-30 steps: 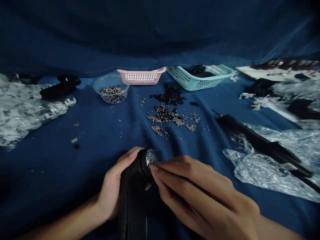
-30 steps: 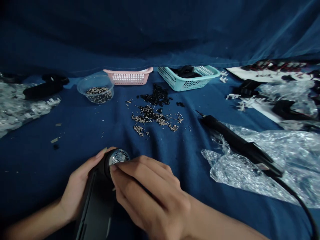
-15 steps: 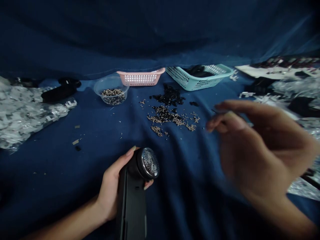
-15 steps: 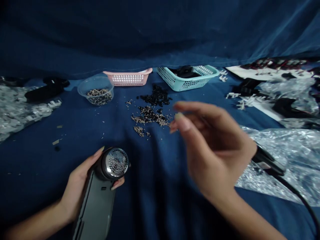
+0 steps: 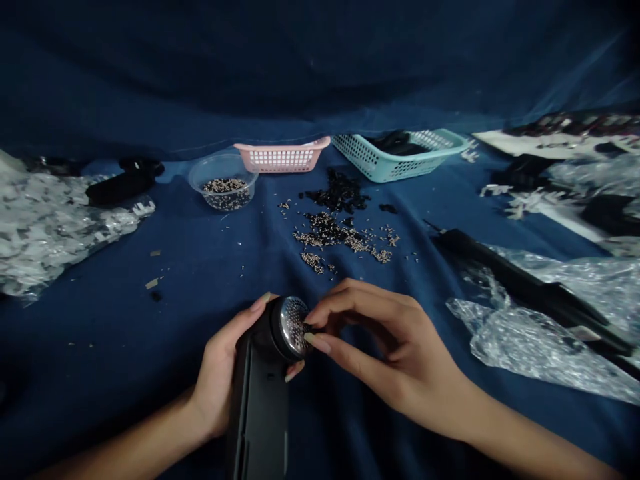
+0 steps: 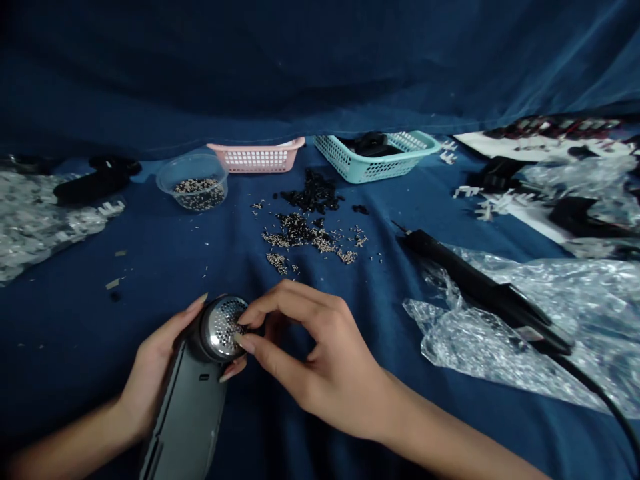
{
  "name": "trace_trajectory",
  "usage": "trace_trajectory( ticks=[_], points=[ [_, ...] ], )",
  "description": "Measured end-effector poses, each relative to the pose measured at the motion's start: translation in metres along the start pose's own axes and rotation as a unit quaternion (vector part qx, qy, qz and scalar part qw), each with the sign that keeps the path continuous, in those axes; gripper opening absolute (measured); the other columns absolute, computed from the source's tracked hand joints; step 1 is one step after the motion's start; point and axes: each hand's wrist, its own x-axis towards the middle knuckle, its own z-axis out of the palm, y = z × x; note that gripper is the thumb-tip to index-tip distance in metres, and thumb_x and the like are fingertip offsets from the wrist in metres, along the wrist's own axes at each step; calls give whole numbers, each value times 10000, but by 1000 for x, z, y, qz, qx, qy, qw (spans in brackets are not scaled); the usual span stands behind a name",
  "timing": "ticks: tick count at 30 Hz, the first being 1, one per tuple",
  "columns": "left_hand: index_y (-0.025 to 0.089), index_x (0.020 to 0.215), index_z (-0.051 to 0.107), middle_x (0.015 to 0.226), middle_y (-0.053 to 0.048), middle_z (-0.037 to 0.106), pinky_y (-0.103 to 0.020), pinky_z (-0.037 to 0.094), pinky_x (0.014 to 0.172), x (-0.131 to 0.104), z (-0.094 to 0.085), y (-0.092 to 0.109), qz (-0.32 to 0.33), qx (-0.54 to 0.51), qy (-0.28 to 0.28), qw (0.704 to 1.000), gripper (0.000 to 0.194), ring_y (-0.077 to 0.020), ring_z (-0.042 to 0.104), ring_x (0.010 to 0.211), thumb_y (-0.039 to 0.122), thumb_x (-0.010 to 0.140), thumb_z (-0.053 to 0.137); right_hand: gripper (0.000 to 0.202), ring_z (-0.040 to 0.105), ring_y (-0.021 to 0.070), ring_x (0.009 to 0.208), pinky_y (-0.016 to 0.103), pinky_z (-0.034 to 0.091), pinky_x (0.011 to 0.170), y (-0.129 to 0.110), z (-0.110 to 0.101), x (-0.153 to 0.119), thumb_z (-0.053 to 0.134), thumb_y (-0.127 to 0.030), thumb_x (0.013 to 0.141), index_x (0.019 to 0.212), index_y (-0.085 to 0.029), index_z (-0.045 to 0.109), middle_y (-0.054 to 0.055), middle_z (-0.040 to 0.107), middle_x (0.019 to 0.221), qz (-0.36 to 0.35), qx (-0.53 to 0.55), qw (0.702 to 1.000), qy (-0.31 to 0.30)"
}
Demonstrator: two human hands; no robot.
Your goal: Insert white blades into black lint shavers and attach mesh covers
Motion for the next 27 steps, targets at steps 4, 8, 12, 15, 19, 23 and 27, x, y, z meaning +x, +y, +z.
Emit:
trace_trajectory(
  ticks=[4, 8, 12, 15, 19, 23, 27],
  points=[
    [165, 784, 744, 652, -52, 711, -234, 504, 495, 0, -4, -2, 9, 15, 5, 1000, 302, -150, 605, 503, 405, 646, 863, 109, 672, 103, 793, 227, 553, 722, -1, 1, -3, 636, -83, 937, 958, -160, 710, 19, 699, 875, -22, -9, 1000, 13],
    [186, 853, 755, 692, -46, 723, -263, 559, 568, 0, -5, -4, 18, 16, 23, 999, 221, -163, 644, 579, 383, 761, 787, 128, 664, 93, 779, 214, 535, 710, -2, 4, -4, 619, -61, 941, 977, -142, 710, 19, 690, 867, -31, -29, 999, 23],
    [175, 851, 744, 665, -37, 688, -233, 533, 547, -1, -3, -4, 60, 70, -18, 996, 228, -152, 615, 576, 401, 825, 725, 108, 660, 99, 752, 216, 534, 679, -2, 4, -4, 632, -76, 943, 968, -144, 711, 23, 685, 857, -31, -39, 998, 28],
    [169, 860, 736, 657, -33, 667, -226, 525, 550, -1, -3, -4, 81, 103, -33, 991, 245, -150, 603, 573, 411, 835, 705, 120, 660, 104, 758, 223, 542, 684, -4, 3, -4, 624, -73, 949, 970, -159, 705, 22, 683, 869, -26, -44, 998, 25],
    [187, 895, 739, 702, -33, 676, -237, 540, 573, -2, -4, -5, 79, 98, -30, 992, 228, -158, 616, 612, 404, 847, 686, 121, 649, 102, 747, 225, 544, 670, -6, 2, -5, 615, -65, 947, 956, -154, 696, 21, 676, 862, -32, -50, 998, 22],
    [185, 870, 726, 687, -32, 651, -232, 528, 548, -3, -5, -5, 86, 116, -34, 989, 226, -152, 590, 591, 401, 859, 663, 127, 642, 94, 733, 216, 552, 673, -6, 3, -5, 599, -49, 950, 952, -141, 686, 24, 667, 852, -48, -50, 997, 29],
    [175, 875, 715, 680, -34, 643, -235, 524, 552, -3, -5, -5, 81, 122, -30, 989, 254, -155, 590, 590, 423, 838, 679, 127, 649, 110, 723, 233, 568, 660, -5, 5, -4, 598, -59, 951, 956, -151, 685, 30, 674, 854, -49, -51, 997, 35]
  ],
)
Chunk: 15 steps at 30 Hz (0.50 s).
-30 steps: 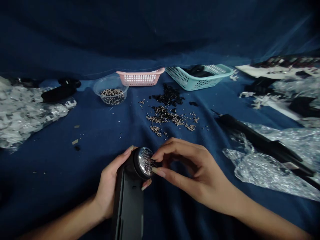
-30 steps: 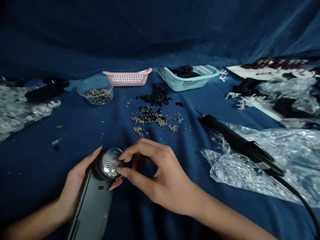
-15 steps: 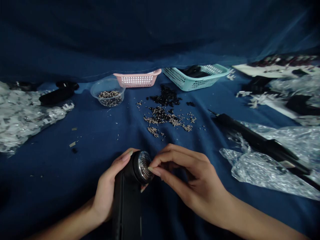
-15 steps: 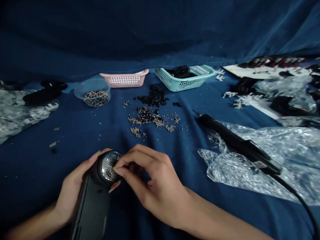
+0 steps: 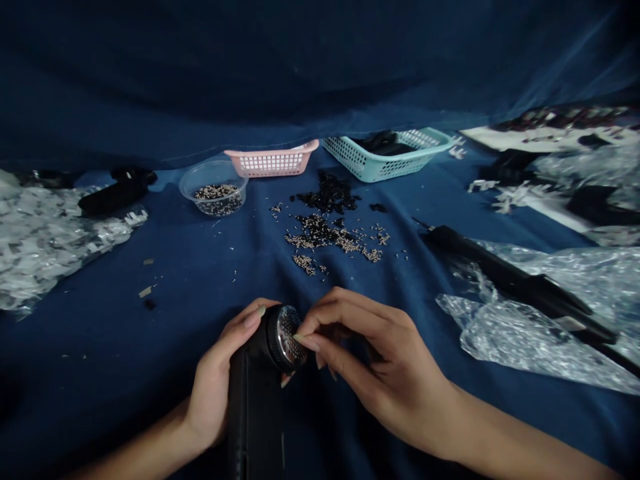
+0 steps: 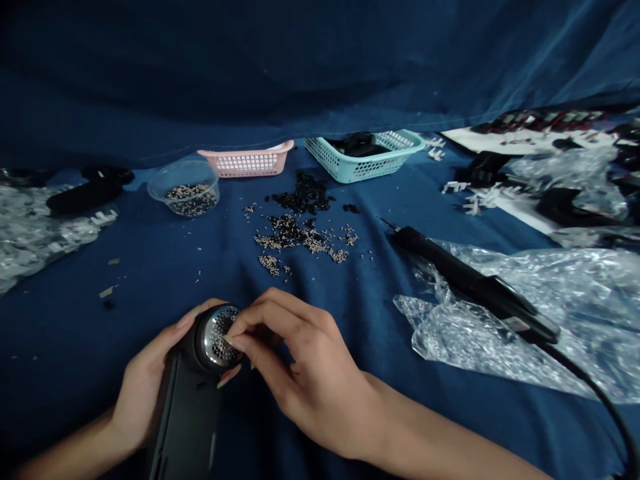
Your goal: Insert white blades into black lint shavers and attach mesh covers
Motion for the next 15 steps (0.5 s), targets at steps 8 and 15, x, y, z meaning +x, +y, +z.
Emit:
trace_trajectory(
  ticks=[8, 15],
  points=[
    [168, 868, 701, 678, -40, 647, -233, 525, 546, 1, -1, -2, 10, 16, -10, 1000, 289, -155, 592, 579, 453, 835, 670, 116, 659, 113, 729, 222, 575, 641, 0, 0, 0, 598, -61, 948, 958, -138, 685, 35, 670, 846, -13, -2, 1000, 16],
    [184, 902, 708, 696, -30, 658, -235, 536, 565, 0, 0, -1, -1, -6, -3, 1000, 243, -156, 613, 594, 418, 851, 671, 119, 664, 113, 724, 227, 586, 645, 2, 0, 0, 597, -69, 951, 959, -156, 678, 30, 674, 846, -22, -27, 999, 23]
  ],
)
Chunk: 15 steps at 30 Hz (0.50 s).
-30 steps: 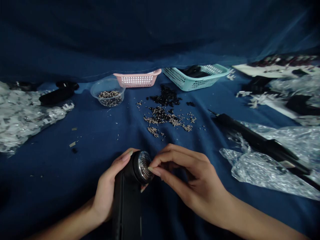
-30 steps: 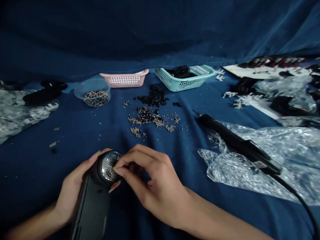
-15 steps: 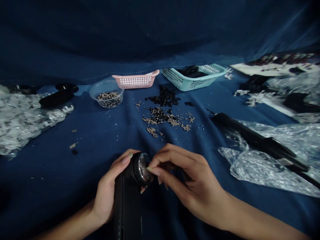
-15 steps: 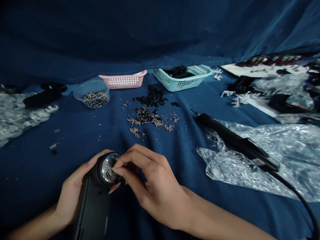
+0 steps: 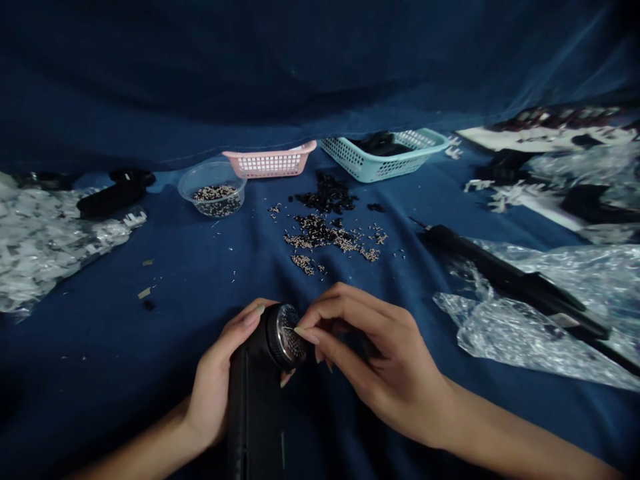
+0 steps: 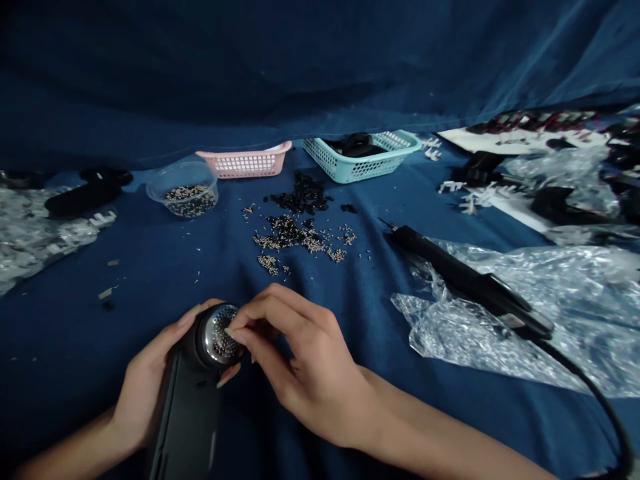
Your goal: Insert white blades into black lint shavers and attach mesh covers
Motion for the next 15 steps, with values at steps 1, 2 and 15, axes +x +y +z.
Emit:
trace_trajectory(
  ticks=[1, 2, 15],
  points=[
    [182, 902, 709, 695, -30, 657, -235, 535, 561, 0, 0, 0, -1, 5, 1, 1000, 244, -157, 610, 596, 418, 855, 667, 119, 660, 113, 720, 229, 589, 653, 0, 1, -1, 603, -64, 946, 963, -157, 674, 29, 674, 845, -7, -7, 1000, 1],
    [182, 902, 712, 698, -31, 659, -234, 533, 557, 0, 0, 0, -1, 10, 1, 1000, 245, -156, 606, 596, 418, 861, 661, 123, 658, 113, 719, 231, 591, 660, 1, 1, -1, 605, -58, 944, 973, -158, 669, 30, 673, 847, -15, -16, 1000, 5],
    [182, 853, 729, 717, -18, 685, -235, 524, 575, 1, 3, 0, -14, -59, 26, 998, 216, -139, 618, 611, 391, 801, 754, 132, 701, 101, 833, 237, 531, 678, 6, 2, -12, 524, -73, 1014, 1073, -157, 607, 20, 715, 932, -127, -245, 961, 9]
  ],
)
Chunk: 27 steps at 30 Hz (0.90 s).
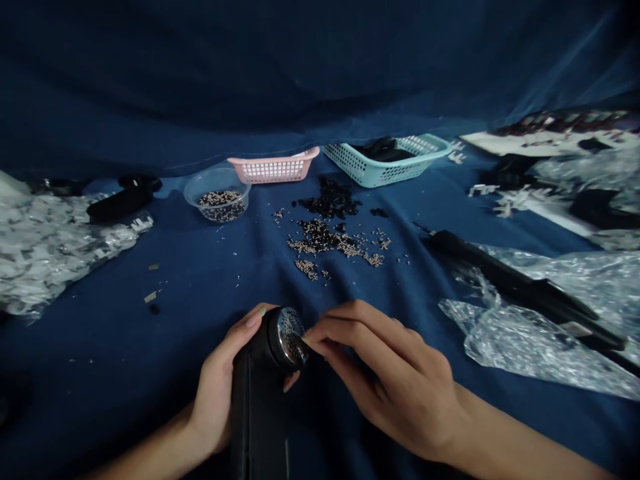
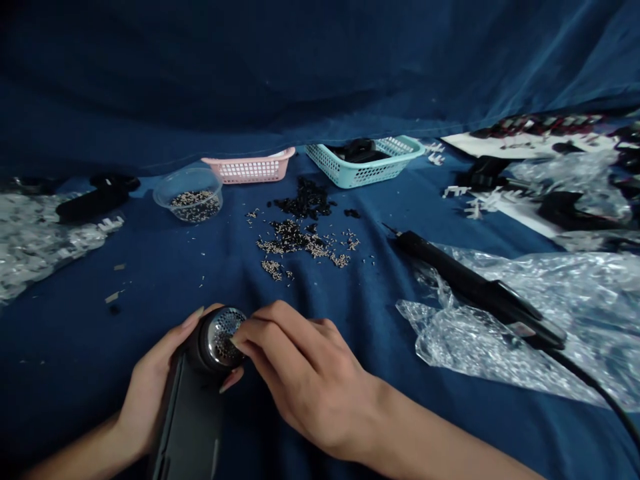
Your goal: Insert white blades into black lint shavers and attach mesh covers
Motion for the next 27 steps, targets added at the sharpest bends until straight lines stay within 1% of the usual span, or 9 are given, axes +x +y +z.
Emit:
trace_trajectory(
  ticks=[9, 12, 14, 17, 18, 21, 23, 25, 27],
  points=[
    [182, 894, 707, 741, -26, 673, -266, 519, 551, 2, -6, -3, -6, 8, 20, 1000, 244, -149, 597, 581, 409, 810, 734, 130, 676, 86, 821, 216, 544, 756, 5, -3, 3, 560, -47, 988, 1050, -154, 599, 10, 691, 932, 4, 6, 1000, 17],
    [180, 933, 701, 746, -35, 677, -286, 526, 546, 3, -7, -3, -17, 10, 56, 998, 292, -163, 601, 568, 418, 774, 756, 135, 680, 92, 799, 222, 546, 744, 15, -5, 7, 582, -47, 973, 1020, -171, 607, 7, 688, 918, 19, -25, 999, 42],
    [181, 935, 687, 755, -43, 689, -275, 504, 510, 4, -7, -3, -37, 2, 82, 996, 336, -170, 602, 550, 427, 730, 789, 184, 690, 113, 836, 237, 568, 758, 24, -7, 10, 570, -47, 969, 1107, -163, 610, 43, 693, 1006, 57, -24, 997, 45],
    [172, 850, 663, 694, -42, 675, -260, 451, 444, 4, -3, 0, -56, -25, 61, 996, 387, -166, 571, 502, 440, 640, 846, 443, 697, 145, 966, 277, 604, 827, 33, -10, 14, 530, -69, 978, 1412, -150, 494, 123, 633, 1320, 130, 44, 990, 11],
    [172, 827, 662, 678, -36, 668, -260, 454, 447, 4, -2, 1, -59, -37, 54, 996, 391, -162, 564, 500, 432, 616, 862, 470, 698, 148, 991, 287, 608, 852, 34, -11, 15, 531, -94, 988, 1448, -168, 477, 118, 624, 1362, 146, 86, 985, -5],
    [173, 817, 688, 693, -29, 685, -268, 501, 493, 3, 0, 2, -64, -48, 61, 995, 402, -158, 582, 534, 398, 561, 901, 371, 705, 153, 987, 293, 606, 879, 28, -16, 19, 652, -237, 968, 1336, -205, 609, 62, 711, 1236, 144, 218, 964, -53],
    [175, 861, 717, 712, -33, 703, -276, 526, 526, 2, 0, 1, -56, -28, 55, 997, 423, -167, 609, 567, 413, 565, 904, 514, 696, 172, 1060, 297, 588, 948, 22, -18, 21, 807, -319, 853, 1314, -177, 632, 71, 713, 1233, 109, 256, 957, -86],
    [173, 912, 726, 712, -37, 704, -278, 529, 524, 0, -2, -1, -43, 8, 33, 998, 457, -176, 620, 575, 467, 599, 882, 665, 668, 177, 1173, 274, 538, 1048, 19, -18, 21, 890, -317, 752, 1335, -138, 622, 93, 684, 1297, 71, 269, 954, -115],
    [189, 1019, 707, 752, -29, 713, -280, 529, 504, -3, -5, -3, -42, 34, 46, 998, 545, -176, 624, 562, 495, 600, 876, 653, 658, 156, 1207, 224, 505, 1077, 19, -18, 21, 894, -291, 743, 1318, -121, 636, 93, 683, 1296, 50, 275, 950, -136]
  ],
)
